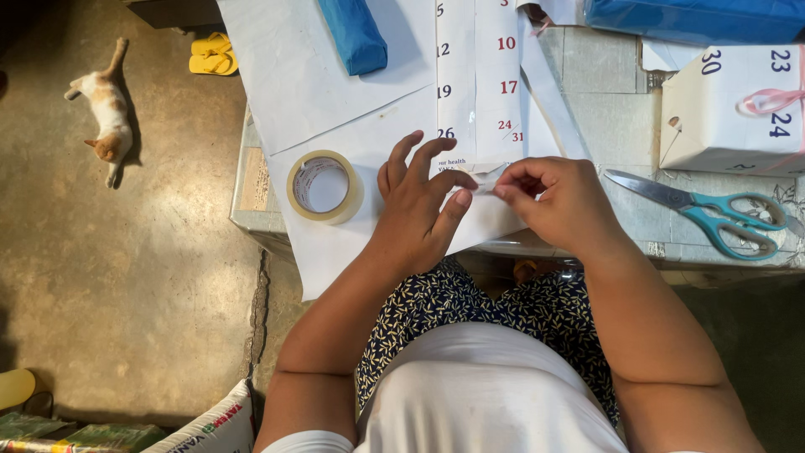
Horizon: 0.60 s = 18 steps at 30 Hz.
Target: The person tapes a long white paper strip with printed numbers, folds its ends, and wraps it around a blue cylindrical object. They use scissors to cut tape and a pink ribbon to tie the bundle. The process is shown from start to finish on a table.
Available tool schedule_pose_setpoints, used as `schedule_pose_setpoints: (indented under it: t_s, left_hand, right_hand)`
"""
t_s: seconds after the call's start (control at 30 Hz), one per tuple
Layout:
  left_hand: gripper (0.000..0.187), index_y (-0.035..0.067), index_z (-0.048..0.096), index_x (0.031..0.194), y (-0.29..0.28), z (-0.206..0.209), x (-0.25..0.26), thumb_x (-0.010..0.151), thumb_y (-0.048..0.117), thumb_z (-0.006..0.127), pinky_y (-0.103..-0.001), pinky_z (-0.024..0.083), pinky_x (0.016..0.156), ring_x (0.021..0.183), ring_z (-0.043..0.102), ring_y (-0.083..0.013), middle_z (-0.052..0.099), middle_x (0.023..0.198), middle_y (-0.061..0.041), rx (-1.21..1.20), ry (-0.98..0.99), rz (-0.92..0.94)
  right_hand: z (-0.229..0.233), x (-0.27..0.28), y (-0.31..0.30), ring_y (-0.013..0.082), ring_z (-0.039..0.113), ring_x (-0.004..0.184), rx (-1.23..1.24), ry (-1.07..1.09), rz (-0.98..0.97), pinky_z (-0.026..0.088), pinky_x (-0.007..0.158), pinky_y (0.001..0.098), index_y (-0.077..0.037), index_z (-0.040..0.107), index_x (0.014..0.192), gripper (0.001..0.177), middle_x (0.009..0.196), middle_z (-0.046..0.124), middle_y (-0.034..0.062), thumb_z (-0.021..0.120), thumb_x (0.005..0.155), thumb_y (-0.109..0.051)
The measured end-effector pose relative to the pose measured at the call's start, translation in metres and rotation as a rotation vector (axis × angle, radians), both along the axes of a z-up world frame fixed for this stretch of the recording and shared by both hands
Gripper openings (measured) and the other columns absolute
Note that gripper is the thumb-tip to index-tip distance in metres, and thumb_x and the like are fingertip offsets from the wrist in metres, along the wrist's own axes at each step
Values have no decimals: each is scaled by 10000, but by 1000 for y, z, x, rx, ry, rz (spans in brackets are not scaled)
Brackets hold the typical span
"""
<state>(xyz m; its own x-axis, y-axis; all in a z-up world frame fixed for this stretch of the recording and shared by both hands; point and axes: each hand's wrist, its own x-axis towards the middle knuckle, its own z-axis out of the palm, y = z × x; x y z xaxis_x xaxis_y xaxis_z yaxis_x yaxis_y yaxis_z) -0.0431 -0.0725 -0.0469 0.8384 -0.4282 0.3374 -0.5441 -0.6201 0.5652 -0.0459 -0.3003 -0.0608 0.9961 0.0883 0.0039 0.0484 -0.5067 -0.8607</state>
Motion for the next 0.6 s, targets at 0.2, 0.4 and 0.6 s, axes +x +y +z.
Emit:
schedule_pose_setpoints:
  t_s: [0.2,0.4,0.6]
  left_hand:
    - [373,160,663,1287,-1,-24,23,915,188,670,-516,319,1133,1398,411,-343,602,1383,-59,88,-15,177]
    - [410,148,699,1283,-16,-62,19,878,116,646,-511,361,1100,1365,469,-309,662,1323,9,283,-186,74]
    - [376,139,727,1227,-15,-86,13,866,115,622,-518,362,1062,1339,484,-276,703,1264,4,353,-207,57]
  right_hand:
    - [-21,21,-24,52,635,725,195,-60,-105,513,670,198,-1,763,1000,128,851,744,36,763,949,-118]
    - [-57,51,-21,69,602,594,528,342,-108,451,528,208,5,731,932,129,769,711,47,775,895,-111]
    - [-74,59,-7,77,575,573,361,446,-150,435,510,216,7,738,910,139,758,720,64,792,869,-114]
